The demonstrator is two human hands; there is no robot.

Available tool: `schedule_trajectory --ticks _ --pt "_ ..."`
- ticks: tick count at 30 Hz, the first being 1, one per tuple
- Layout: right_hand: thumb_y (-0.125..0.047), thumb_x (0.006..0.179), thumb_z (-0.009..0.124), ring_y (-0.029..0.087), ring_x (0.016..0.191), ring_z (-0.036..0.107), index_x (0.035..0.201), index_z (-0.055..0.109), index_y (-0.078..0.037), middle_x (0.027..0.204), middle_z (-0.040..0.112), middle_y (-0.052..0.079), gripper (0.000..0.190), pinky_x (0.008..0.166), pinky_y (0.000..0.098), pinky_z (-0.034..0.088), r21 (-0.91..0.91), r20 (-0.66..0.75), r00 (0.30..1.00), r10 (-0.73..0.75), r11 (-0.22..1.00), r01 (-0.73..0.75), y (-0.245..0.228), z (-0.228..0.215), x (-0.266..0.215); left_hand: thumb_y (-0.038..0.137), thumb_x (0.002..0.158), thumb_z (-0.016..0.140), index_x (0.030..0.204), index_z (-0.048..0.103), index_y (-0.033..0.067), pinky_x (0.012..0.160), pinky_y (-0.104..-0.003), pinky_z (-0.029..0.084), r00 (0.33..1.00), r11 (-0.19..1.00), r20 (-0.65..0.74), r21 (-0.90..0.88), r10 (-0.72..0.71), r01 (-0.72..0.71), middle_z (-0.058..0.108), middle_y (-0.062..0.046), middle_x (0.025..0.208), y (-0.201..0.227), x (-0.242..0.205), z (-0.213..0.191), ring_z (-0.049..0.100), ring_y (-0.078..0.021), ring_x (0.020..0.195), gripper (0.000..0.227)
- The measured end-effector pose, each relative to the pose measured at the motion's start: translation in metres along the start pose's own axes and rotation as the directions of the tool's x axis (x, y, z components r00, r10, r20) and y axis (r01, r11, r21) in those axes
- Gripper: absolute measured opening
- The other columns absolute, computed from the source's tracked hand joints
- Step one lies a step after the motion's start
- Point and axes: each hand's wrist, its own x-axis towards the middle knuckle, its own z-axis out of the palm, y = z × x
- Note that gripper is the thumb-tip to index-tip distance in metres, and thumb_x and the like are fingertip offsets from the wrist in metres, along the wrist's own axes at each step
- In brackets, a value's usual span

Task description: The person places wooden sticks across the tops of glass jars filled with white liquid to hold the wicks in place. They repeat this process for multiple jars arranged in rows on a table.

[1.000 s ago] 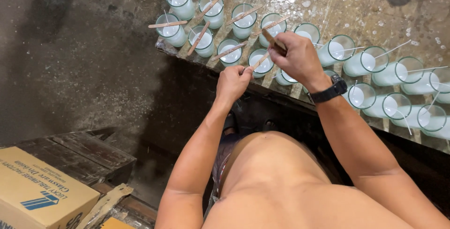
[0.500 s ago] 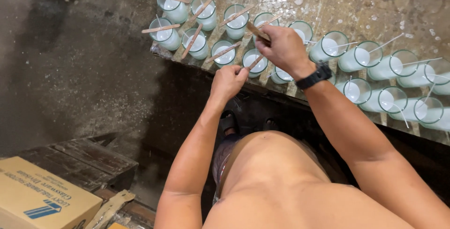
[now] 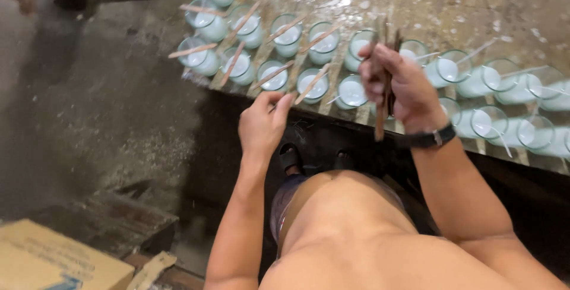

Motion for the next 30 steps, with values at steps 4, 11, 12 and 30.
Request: schedule_trajectory --ticks 4,11,12,30 --pt "-0.033 0.084 0.048 0.007 0.052 0.041 0.102 0.056 -0.008 0.073 0.050 0.002 0.031 0.038 0.0141 0.034 0.574 0.327 0.931 0.162 0.748 -0.332 0.016 0.000 -0.020 0.030 0.078 0.059 0.081 0.062 0.0146 0.059 -0.035 0.047 0.938 0.939 -0.188 -0.133 0.292 -0.319 0.063 -0.009 0.068 0.006 -0.013 0.014 0.062 -0.0267 0.069 0.016" --pt "-0.018 0.087 0.044 0.008 0.061 0.041 0.111 0.048 -0.008 0.075 0.042 0.000 0.027 0.051 0.0186 0.037 0.712 0.249 0.963 0.106 0.654 -0.256 0.044 0.002 -0.022 0.047 0.070 0.062 0.071 0.057 0.0194 0.050 -0.030 0.047 0.832 0.832 0.028 0.007 0.554 -0.555 0.059 -0.003 0.056 0.037 -0.039 0.038 0.061 -0.0205 0.057 0.028" --pt "-0.018 0.087 0.044 0.008 0.061 0.041 0.111 0.048 -0.008 0.075 0.042 0.000 0.027 0.051 0.0186 0.037 0.716 0.242 0.964 0.107 0.651 -0.252 0.042 0.001 -0.024 0.047 0.070 0.062 0.071 0.057 0.0194 0.050 -0.030 0.047 0.831 0.831 0.035 0.006 0.556 -0.556 0.059 -0.003 0.056 0.040 -0.042 0.038 0.061 -0.0205 0.057 0.028" --pt "-0.015 0.089 0.041 0.017 0.027 0.037 0.104 0.044 0.001 0.036 0.034 0.007 0.022 0.028 0.0222 0.035 0.351 0.103 0.949 -0.297 0.904 0.244 0.037 -0.014 -0.046 0.017 0.078 0.056 0.070 0.062 0.0114 0.043 -0.020 0.036 0.890 0.873 0.320 -0.464 0.324 -0.151 0.046 0.000 0.043 0.013 -0.040 0.042 0.041 -0.0063 0.048 0.011"
